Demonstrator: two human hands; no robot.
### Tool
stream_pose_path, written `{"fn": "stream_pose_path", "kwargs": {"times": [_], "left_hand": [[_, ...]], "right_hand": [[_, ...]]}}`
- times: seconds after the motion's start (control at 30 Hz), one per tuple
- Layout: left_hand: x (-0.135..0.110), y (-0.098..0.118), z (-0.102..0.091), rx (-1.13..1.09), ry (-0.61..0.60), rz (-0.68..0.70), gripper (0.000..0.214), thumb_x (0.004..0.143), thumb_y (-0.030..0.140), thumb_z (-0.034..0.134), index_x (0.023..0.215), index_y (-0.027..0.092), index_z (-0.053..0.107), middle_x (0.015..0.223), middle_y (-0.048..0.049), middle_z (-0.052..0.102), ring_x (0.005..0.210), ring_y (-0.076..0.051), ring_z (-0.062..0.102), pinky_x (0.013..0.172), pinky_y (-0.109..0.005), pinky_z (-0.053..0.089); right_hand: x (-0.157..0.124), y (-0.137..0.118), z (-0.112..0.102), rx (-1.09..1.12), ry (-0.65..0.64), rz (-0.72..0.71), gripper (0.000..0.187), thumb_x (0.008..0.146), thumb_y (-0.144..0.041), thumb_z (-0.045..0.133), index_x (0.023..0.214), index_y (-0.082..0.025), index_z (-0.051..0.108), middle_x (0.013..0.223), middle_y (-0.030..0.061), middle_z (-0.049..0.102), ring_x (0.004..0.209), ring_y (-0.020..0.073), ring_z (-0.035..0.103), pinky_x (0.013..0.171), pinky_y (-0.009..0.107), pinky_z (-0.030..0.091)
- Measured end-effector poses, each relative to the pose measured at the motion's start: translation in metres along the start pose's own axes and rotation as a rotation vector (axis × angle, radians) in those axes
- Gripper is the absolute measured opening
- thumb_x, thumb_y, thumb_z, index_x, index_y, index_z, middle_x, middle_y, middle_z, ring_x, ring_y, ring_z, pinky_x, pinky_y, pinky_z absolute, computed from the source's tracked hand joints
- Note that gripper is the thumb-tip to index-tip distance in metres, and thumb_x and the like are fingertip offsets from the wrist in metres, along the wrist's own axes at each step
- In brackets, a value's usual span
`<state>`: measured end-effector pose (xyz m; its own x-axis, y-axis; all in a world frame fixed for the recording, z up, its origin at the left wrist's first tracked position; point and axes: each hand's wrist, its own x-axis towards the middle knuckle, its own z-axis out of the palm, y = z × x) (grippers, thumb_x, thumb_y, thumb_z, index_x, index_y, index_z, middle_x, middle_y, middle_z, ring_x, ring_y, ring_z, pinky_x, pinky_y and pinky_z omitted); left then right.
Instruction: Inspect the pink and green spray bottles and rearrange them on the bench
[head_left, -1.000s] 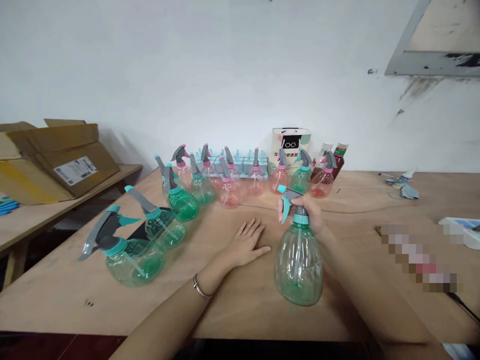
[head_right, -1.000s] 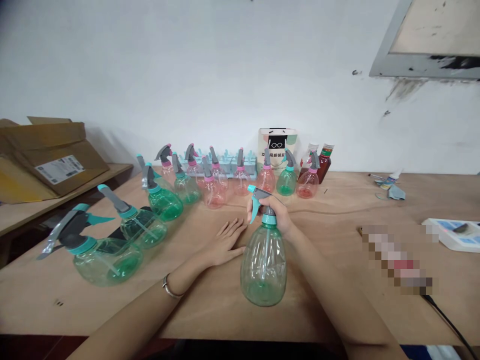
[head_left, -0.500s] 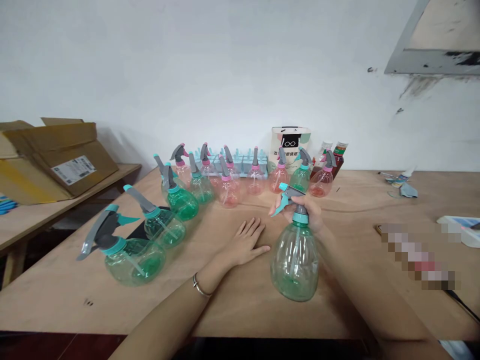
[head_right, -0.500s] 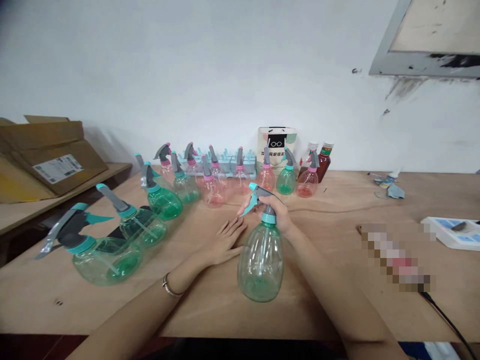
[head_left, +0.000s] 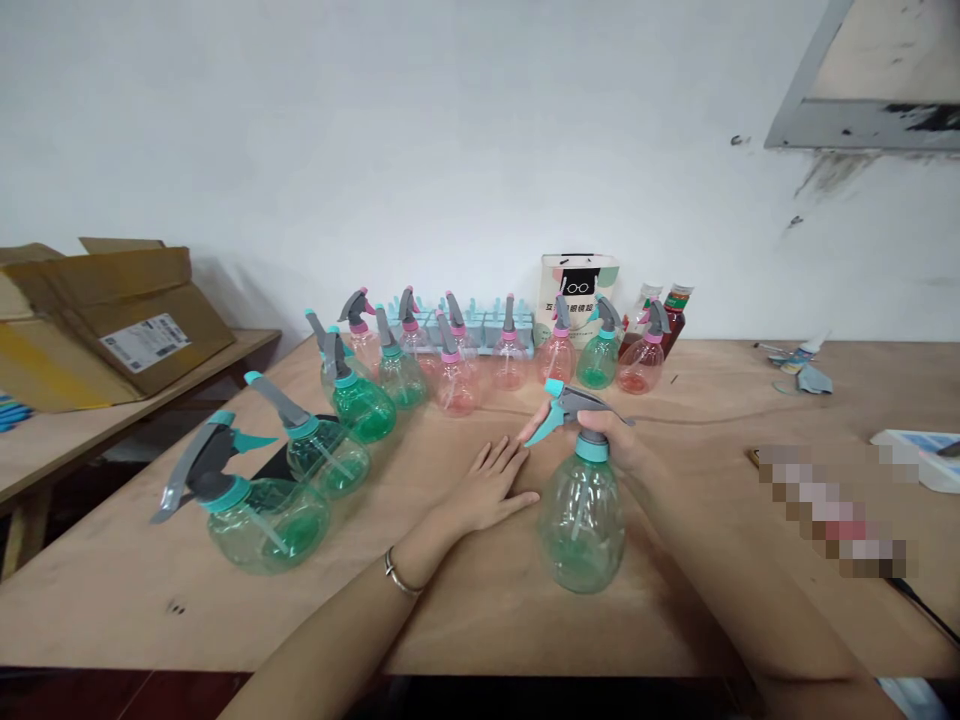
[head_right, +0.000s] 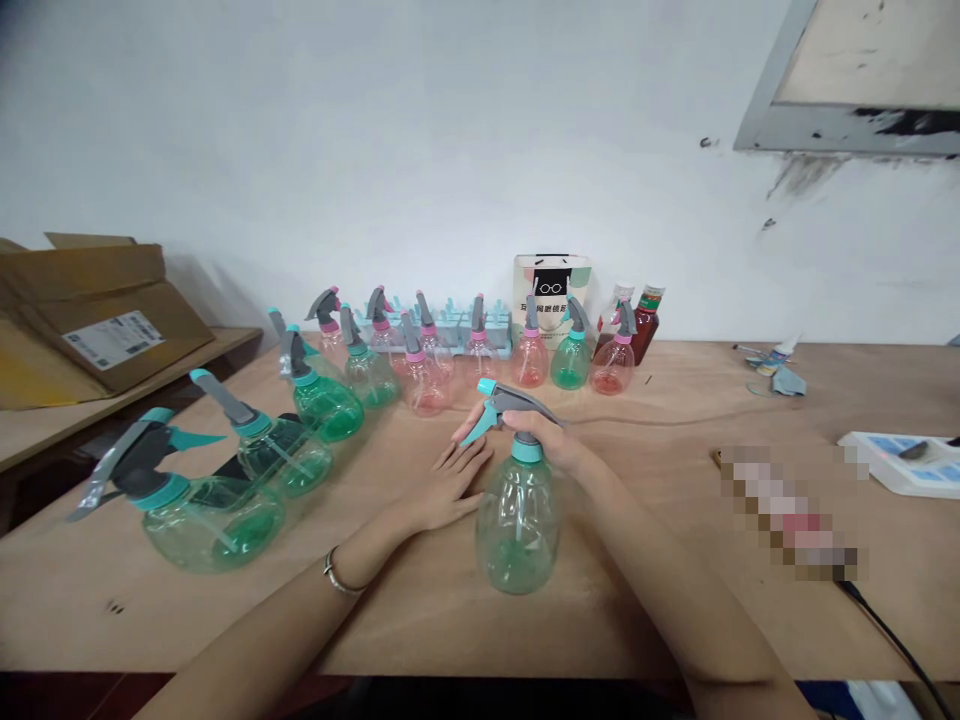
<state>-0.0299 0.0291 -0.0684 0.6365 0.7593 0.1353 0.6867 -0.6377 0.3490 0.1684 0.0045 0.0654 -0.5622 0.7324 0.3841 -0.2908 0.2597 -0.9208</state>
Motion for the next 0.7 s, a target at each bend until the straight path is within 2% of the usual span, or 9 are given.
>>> {"fn": "stream_pose_path", "kwargs": {"times": [0.1,0.17,0.27,0.33,0.37,0.43,0.53,0.63,0.7], "left_hand": [[0.0,0.002,-0.002,-0.029,-0.012,-0.023,0.081,0.088,0.071,0.038,0.149,0.019,0.032,0.159,-0.0144,0.023,0.149,-0.032,0.014,0.119,-0.056,0.014],[-0.001,0.006,-0.007,-0.082,0.005,-0.038,0.072,0.091,0.067,0.033,0.145,0.02,0.039,0.158,-0.0124,0.029,0.148,-0.031,0.018,0.119,-0.056,0.014],[-0.003,0.014,-0.017,-0.27,0.178,0.035,0.06,0.098,0.055,0.016,0.137,0.024,0.049,0.152,-0.007,0.042,0.144,-0.024,0.032,0.12,-0.049,0.021],[-0.005,0.02,-0.022,-0.452,0.247,0.159,0.064,0.097,0.058,0.013,0.137,0.023,0.048,0.146,-0.0084,0.048,0.138,-0.024,0.04,0.117,-0.045,0.029],[-0.006,0.023,-0.022,-0.534,0.228,0.223,0.067,0.094,0.065,0.019,0.138,0.021,0.045,0.145,-0.0103,0.049,0.136,-0.026,0.043,0.115,-0.045,0.032],[-0.007,0.028,-0.02,-0.648,0.141,0.3,0.081,0.083,0.073,0.042,0.143,0.019,0.037,0.144,-0.0137,0.049,0.133,-0.031,0.046,0.111,-0.047,0.037],[-0.006,0.034,-0.014,-0.674,0.108,0.255,0.099,0.066,0.063,0.073,0.144,0.02,0.031,0.143,-0.0152,0.048,0.13,-0.034,0.048,0.108,-0.048,0.039],[-0.004,0.035,-0.012,-0.603,0.171,0.139,0.094,0.061,0.055,0.08,0.138,0.021,0.038,0.14,-0.0139,0.051,0.127,-0.034,0.05,0.107,-0.05,0.04],[-0.002,0.034,-0.013,-0.546,0.256,0.061,0.09,0.062,0.053,0.079,0.137,0.022,0.039,0.138,-0.0132,0.053,0.126,-0.034,0.05,0.106,-0.051,0.039]], "right_hand": [[-0.001,0.001,0.002,-0.025,0.038,-0.029,0.03,0.08,-0.047,0.053,0.071,-0.02,0.062,0.076,0.0083,0.069,0.086,0.0277,0.066,0.083,0.043,0.049],[-0.002,-0.001,0.003,-0.051,0.057,-0.054,0.031,0.082,-0.047,0.052,0.07,-0.02,0.061,0.074,0.0084,0.068,0.086,0.0278,0.066,0.083,0.042,0.049],[-0.002,-0.003,-0.001,-0.106,0.104,-0.102,0.03,0.082,-0.048,0.053,0.074,-0.021,0.064,0.077,0.0073,0.068,0.089,0.0284,0.065,0.083,0.043,0.049],[-0.002,-0.002,-0.005,-0.185,0.156,-0.12,0.027,0.082,-0.048,0.056,0.078,-0.023,0.066,0.077,0.0063,0.068,0.092,0.0288,0.065,0.085,0.044,0.048],[-0.001,0.0,-0.008,-0.226,0.183,-0.127,0.027,0.082,-0.048,0.056,0.08,-0.024,0.067,0.076,0.0059,0.068,0.092,0.0291,0.064,0.086,0.044,0.048],[0.0,0.005,-0.012,-0.268,0.243,-0.146,0.029,0.082,-0.051,0.056,0.083,-0.025,0.068,0.074,0.0056,0.068,0.092,0.0292,0.064,0.086,0.044,0.048],[0.003,0.011,-0.013,-0.294,0.333,-0.161,0.033,0.081,-0.055,0.057,0.088,-0.025,0.069,0.079,0.0047,0.07,0.092,0.0273,0.065,0.087,0.043,0.049],[0.006,0.018,-0.01,-0.383,0.498,-0.174,0.033,0.081,-0.054,0.059,0.099,-0.026,0.066,0.097,0.0034,0.07,0.096,0.0242,0.063,0.094,0.042,0.046],[0.006,0.027,-0.007,-0.431,0.594,-0.205,0.038,0.08,-0.054,0.062,0.107,-0.028,0.06,0.11,0.0038,0.066,0.103,0.0237,0.061,0.097,0.042,0.045]]}}
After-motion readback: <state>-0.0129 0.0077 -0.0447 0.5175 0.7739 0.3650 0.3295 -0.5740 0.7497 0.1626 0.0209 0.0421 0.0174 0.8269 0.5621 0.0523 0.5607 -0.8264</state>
